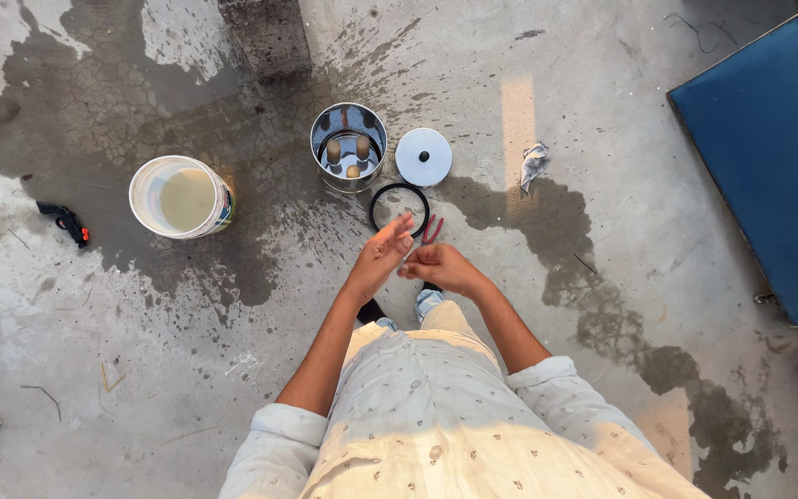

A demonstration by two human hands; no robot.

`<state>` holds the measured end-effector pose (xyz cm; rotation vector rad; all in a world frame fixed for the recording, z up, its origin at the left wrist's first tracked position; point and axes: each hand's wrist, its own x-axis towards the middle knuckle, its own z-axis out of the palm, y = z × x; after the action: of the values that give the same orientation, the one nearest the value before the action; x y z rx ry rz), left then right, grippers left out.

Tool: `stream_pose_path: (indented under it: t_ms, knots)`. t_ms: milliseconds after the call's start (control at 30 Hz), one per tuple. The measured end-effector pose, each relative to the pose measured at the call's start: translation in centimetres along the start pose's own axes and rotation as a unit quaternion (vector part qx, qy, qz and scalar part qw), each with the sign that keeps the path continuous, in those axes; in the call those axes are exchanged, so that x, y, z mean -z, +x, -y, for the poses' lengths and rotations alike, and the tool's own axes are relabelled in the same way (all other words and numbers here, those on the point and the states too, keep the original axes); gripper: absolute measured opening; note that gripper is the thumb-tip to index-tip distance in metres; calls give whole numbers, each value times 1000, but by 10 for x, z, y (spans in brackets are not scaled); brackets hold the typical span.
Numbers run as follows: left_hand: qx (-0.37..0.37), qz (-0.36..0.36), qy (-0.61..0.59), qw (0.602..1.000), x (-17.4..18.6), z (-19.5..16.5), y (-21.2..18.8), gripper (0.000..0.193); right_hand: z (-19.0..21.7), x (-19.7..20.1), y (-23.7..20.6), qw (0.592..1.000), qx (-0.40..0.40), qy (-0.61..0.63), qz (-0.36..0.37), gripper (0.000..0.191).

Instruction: The person lifts the lid off a stainless steel water dispenser, opens the body to reveal the filter candles inside, and carries the container aside. They then sit on the ground and use pliers to unscrew and work on the tap fitting at the bottom of the dispenser.

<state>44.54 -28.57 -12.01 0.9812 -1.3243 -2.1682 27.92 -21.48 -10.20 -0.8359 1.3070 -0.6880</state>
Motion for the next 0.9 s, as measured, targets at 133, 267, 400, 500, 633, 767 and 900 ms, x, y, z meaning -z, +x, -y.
stream_pose_path:
  t_ms: [133,267,400,500,633,767,900]
  knots:
    - [68,177,-64,980,-13,8,-4,61,-9,-12,-16,992,-23,-61,108,23]
    - [146,177,-40,973,-27,12,-3,61,-25,-19,-25,999,16,-14,-26,38]
    - [127,161,11,979,-36,18,2,58,-42,-10,-40,985,16,110,-134,24]
    - [127,170,-24,977,-49,23,-3,48,-53,3,-70,974,21,141,-175,19]
    - [73,169,95,978,-66,31,-21,41,-57,7,-109,970,12,188,-155,18]
    - [31,100,208,973,-77,44,-48,28,-69,-7,-137,976,18,179,-127,17]
    - [-60,57,215,973,-87,74,-82,17,-92,-27,-169,963,21,241,-120,19]
